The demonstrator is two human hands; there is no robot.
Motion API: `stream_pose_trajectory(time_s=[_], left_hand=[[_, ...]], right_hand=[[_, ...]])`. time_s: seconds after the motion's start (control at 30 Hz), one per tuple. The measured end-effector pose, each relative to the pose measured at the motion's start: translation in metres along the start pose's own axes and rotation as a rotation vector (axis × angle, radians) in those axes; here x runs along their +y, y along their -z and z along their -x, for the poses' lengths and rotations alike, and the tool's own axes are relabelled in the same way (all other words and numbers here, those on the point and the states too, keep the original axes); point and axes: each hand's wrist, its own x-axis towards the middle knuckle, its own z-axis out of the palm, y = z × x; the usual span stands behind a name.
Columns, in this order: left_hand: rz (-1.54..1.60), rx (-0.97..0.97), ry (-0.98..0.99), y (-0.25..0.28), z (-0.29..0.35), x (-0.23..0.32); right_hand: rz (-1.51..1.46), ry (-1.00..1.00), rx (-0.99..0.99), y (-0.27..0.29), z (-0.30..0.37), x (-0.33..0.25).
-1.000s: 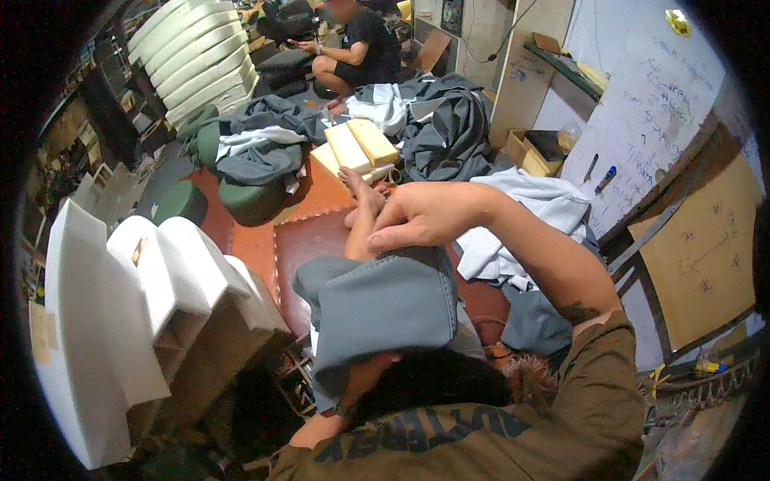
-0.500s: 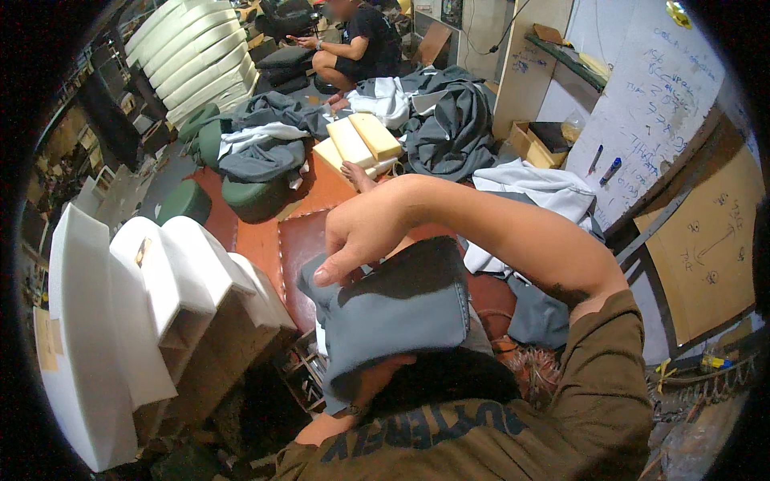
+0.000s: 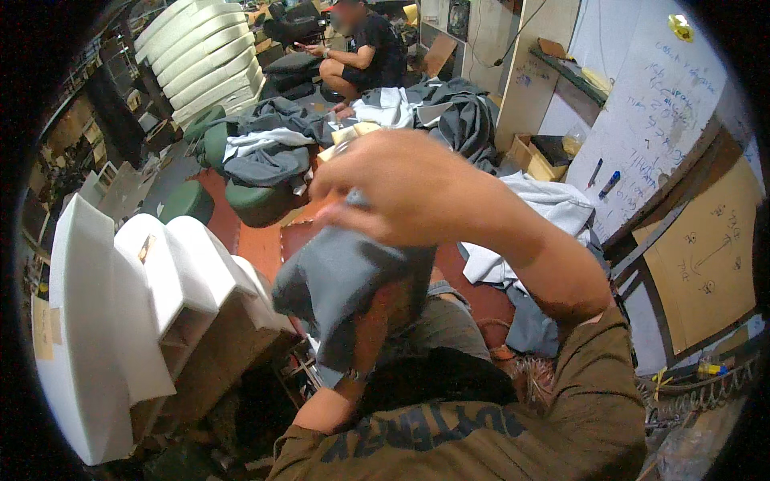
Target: The person inserts a rectangular foam block into a grey fabric pouch, folds the opening, and uses a staple gun to secure it. The person repeats this process with a second pouch.
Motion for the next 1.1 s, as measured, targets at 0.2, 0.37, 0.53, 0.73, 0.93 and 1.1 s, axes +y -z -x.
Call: stream_pose_trajectory(time_s=[0.2, 0.37, 0.53, 0.73, 0.93, 1.1], left_hand=[[0.104, 0.119, 0.034, -0.033, -0.027, -0.026], [0.07, 0.178, 0.099, -0.04, -0.025, -0.09], [-0.08, 0.118, 0.052, -0.013, -0.01, -0.147], [-0.678, -0.008, -0.147, -0.006, 0.025, -0.129], [-0.811, -0.077, -0.036, -0.006, 0.034, -0.103], [-0.968, 0.09, -0.316, -0.005, 0.032, -0.103]], right_hand=[[-0.386, -0.683, 0.64, -0.052, 0.121, -0.01], [-0.606, -0.846, 0.79, -0.153, 0.183, -0.014], [-0.442, -0.727, 0.731, -0.125, 0.183, 0.008], [-0.941, -0.633, 0.308, -0.069, 0.159, 0.062], [-1.198, -0.727, 0.146, -0.074, 0.151, 0.07], [-1.231, -0.717, 0.224, -0.076, 0.138, 0.067]])
